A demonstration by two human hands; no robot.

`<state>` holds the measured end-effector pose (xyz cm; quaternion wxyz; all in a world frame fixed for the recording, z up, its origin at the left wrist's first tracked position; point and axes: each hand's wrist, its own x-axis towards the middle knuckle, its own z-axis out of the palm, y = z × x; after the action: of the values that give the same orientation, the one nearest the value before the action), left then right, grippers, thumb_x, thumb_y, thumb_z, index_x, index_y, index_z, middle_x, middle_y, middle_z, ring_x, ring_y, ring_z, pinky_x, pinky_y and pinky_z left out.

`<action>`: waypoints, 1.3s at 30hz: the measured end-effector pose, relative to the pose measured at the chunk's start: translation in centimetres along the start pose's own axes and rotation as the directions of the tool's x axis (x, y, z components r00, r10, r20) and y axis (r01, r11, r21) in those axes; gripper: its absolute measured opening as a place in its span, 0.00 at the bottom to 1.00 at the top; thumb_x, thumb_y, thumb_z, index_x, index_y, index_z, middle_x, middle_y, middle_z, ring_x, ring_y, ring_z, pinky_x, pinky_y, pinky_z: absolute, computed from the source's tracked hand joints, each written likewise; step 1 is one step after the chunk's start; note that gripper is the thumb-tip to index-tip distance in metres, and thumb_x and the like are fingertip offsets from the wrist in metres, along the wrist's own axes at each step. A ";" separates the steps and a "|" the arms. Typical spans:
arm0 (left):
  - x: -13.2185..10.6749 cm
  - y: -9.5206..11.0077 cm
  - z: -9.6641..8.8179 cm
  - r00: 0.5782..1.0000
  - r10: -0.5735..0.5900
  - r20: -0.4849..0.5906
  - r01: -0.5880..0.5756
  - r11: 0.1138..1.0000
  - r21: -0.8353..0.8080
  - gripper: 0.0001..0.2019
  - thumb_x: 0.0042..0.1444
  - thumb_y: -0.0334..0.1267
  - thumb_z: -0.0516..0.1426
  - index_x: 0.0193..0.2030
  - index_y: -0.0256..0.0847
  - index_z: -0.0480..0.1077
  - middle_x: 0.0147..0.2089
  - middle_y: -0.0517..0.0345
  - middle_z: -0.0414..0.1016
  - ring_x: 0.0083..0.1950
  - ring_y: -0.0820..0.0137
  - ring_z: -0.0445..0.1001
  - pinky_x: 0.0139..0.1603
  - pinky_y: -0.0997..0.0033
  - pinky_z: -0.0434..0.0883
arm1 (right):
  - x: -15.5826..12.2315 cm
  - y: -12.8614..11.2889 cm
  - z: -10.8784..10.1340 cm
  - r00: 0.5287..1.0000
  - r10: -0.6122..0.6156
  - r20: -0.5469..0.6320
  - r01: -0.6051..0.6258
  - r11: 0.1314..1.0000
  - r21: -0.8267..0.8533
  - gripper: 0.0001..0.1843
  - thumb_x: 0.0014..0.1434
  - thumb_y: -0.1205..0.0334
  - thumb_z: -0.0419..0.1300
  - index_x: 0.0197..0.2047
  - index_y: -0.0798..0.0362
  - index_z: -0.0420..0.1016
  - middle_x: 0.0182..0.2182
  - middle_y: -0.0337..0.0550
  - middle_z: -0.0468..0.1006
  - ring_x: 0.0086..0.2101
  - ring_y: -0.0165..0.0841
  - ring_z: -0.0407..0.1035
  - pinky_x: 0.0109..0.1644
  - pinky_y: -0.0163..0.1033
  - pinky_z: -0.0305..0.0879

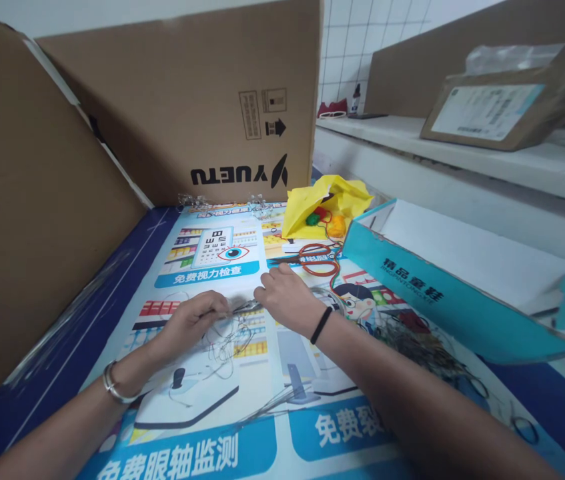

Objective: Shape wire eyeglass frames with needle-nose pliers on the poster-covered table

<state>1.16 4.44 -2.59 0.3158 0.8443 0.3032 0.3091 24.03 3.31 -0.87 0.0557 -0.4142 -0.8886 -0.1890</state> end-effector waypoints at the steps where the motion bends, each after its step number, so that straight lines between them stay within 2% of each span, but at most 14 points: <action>1: 0.0 0.0 0.0 1.000 -0.004 -0.005 0.004 1.000 -0.013 0.09 0.56 0.23 0.50 0.31 0.39 0.67 0.34 0.58 0.70 0.38 0.73 0.69 0.41 0.71 0.65 | 0.0 0.0 0.1 1.000 0.003 0.002 -0.003 1.000 0.006 0.07 0.58 0.69 0.53 0.31 0.54 0.71 0.29 0.45 0.69 0.34 0.35 0.59 0.38 0.42 0.43; 12: 0.1 -0.1 0.2 0.998 -0.059 -0.036 0.056 0.995 -0.081 0.05 0.57 0.29 0.53 0.31 0.39 0.68 0.33 0.58 0.71 0.37 0.72 0.69 0.41 0.70 0.66 | 0.1 -0.1 0.1 1.000 -0.016 -0.004 0.016 1.000 -0.008 0.06 0.58 0.68 0.54 0.31 0.54 0.71 0.28 0.45 0.69 0.33 0.35 0.59 0.38 0.42 0.43; 20: 0.0 0.4 0.0 0.999 -0.040 -0.033 0.038 0.997 -0.061 0.05 0.57 0.29 0.53 0.31 0.39 0.68 0.33 0.59 0.70 0.36 0.73 0.68 0.40 0.71 0.66 | 0.2 -0.1 0.1 0.999 -0.028 0.019 0.028 1.000 -0.008 0.08 0.58 0.69 0.53 0.30 0.54 0.71 0.27 0.44 0.70 0.31 0.34 0.61 0.37 0.42 0.43; 25: 0.0 0.3 -0.2 1.000 0.012 -0.027 -0.012 1.000 -0.009 0.06 0.58 0.29 0.52 0.32 0.39 0.68 0.33 0.57 0.70 0.35 0.73 0.69 0.38 0.71 0.66 | 0.1 -0.2 0.1 0.999 -0.017 0.034 0.016 1.000 0.018 0.07 0.56 0.70 0.53 0.30 0.55 0.71 0.26 0.45 0.71 0.29 0.33 0.61 0.36 0.42 0.42; 29: 0.1 0.0 -0.7 0.996 0.092 0.021 -0.094 0.993 0.067 0.07 0.59 0.29 0.50 0.32 0.39 0.67 0.34 0.56 0.71 0.38 0.71 0.69 0.41 0.69 0.67 | 0.1 0.1 0.1 0.999 -0.038 0.033 0.038 0.999 0.014 0.06 0.56 0.70 0.53 0.29 0.54 0.70 0.25 0.44 0.71 0.28 0.33 0.61 0.35 0.42 0.42; 35: 0.2 0.1 -1.3 0.976 0.197 0.097 -0.215 0.948 0.236 0.07 0.59 0.28 0.51 0.38 0.40 0.69 0.38 0.55 0.75 0.41 0.70 0.71 0.44 0.67 0.68 | 0.0 0.6 0.1 0.998 -0.059 -0.007 0.059 0.998 -0.029 0.07 0.57 0.71 0.53 0.29 0.54 0.69 0.25 0.43 0.70 0.29 0.33 0.59 0.36 0.42 0.42; 39: 0.0 0.5 -1.2 0.955 0.290 0.064 -0.296 0.911 0.288 0.09 0.58 0.27 0.50 0.38 0.40 0.70 0.36 0.55 0.77 0.41 0.69 0.73 0.42 0.67 0.70 | -0.1 0.6 -0.4 0.996 -0.050 -0.068 0.045 0.996 -0.072 0.08 0.59 0.69 0.52 0.30 0.54 0.69 0.27 0.44 0.69 0.31 0.34 0.58 0.38 0.42 0.43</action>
<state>0.51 4.54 -1.48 0.1398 0.9207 0.2128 0.2957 24.57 3.42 -0.38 0.0674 -0.3877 -0.8886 -0.2357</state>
